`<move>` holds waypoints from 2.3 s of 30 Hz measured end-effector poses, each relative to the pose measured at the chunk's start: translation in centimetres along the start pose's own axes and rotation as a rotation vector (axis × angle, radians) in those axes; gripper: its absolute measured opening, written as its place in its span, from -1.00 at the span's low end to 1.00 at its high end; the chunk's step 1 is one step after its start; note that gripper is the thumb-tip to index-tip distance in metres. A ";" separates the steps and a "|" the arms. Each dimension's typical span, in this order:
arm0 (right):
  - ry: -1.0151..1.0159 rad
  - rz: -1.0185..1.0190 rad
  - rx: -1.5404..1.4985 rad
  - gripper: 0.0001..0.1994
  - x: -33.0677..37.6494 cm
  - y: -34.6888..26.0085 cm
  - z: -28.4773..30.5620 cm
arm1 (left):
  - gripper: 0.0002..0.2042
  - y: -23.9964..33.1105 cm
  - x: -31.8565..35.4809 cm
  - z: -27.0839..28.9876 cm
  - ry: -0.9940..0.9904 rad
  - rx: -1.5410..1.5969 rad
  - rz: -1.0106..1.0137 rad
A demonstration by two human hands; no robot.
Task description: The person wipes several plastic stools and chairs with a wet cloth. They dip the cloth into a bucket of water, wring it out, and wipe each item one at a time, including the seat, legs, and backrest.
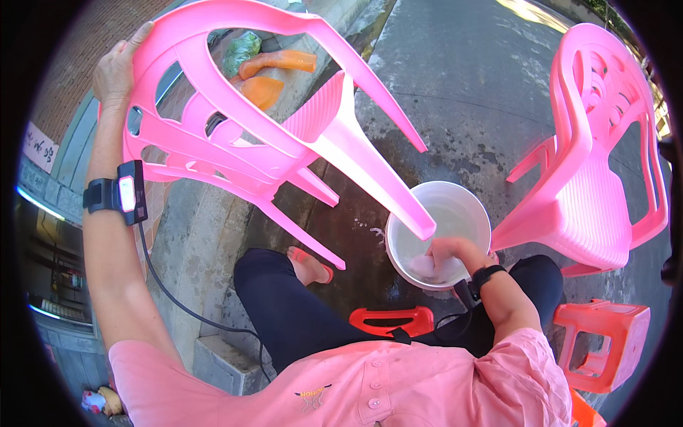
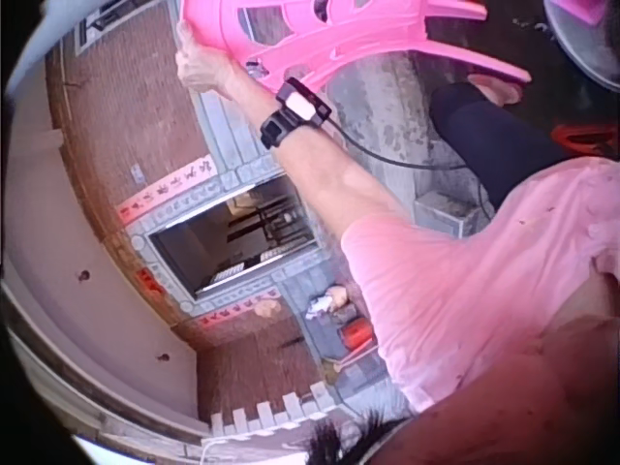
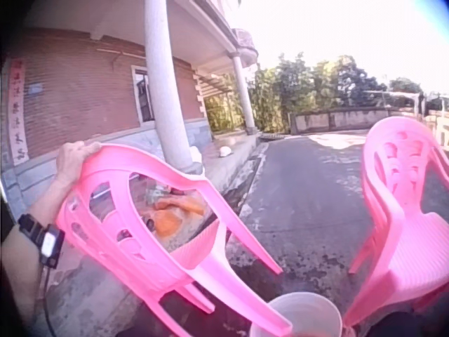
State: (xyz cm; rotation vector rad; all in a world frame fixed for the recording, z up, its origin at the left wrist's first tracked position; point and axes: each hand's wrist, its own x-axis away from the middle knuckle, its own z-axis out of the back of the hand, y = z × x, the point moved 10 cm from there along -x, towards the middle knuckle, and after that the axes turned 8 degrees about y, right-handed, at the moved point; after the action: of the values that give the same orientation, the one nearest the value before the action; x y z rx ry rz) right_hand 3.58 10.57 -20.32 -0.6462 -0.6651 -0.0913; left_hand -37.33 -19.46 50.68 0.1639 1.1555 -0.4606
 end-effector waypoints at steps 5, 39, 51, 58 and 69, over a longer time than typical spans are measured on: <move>0.314 -0.041 -0.216 -0.69 6.2 -5.1 10.2 | -0.17 -0.5 1.8 1.7 -0.025 -0.016 0.115; 1.196 -0.037 -0.232 -0.80 4.4 -8.5 21.5 | -0.22 4.9 3.3 5.9 0.094 0.002 0.036; 1.459 0.978 -0.576 -0.60 18.7 -41.5 44.9 | -0.36 8.7 2.9 6.3 0.033 0.208 -0.013; 1.743 0.952 0.247 -0.68 14.6 -47.1 39.3 | -0.34 8.1 2.5 5.3 0.048 0.188 0.010; 1.314 0.577 0.428 -0.75 4.0 -28.2 27.6 | -0.29 6.2 2.7 4.5 0.157 0.121 0.013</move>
State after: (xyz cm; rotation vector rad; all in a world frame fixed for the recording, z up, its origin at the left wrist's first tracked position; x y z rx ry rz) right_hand -16.18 4.57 13.53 -0.2306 0.7651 0.1614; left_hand -30.03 -16.19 49.40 0.3174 1.2800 -0.5137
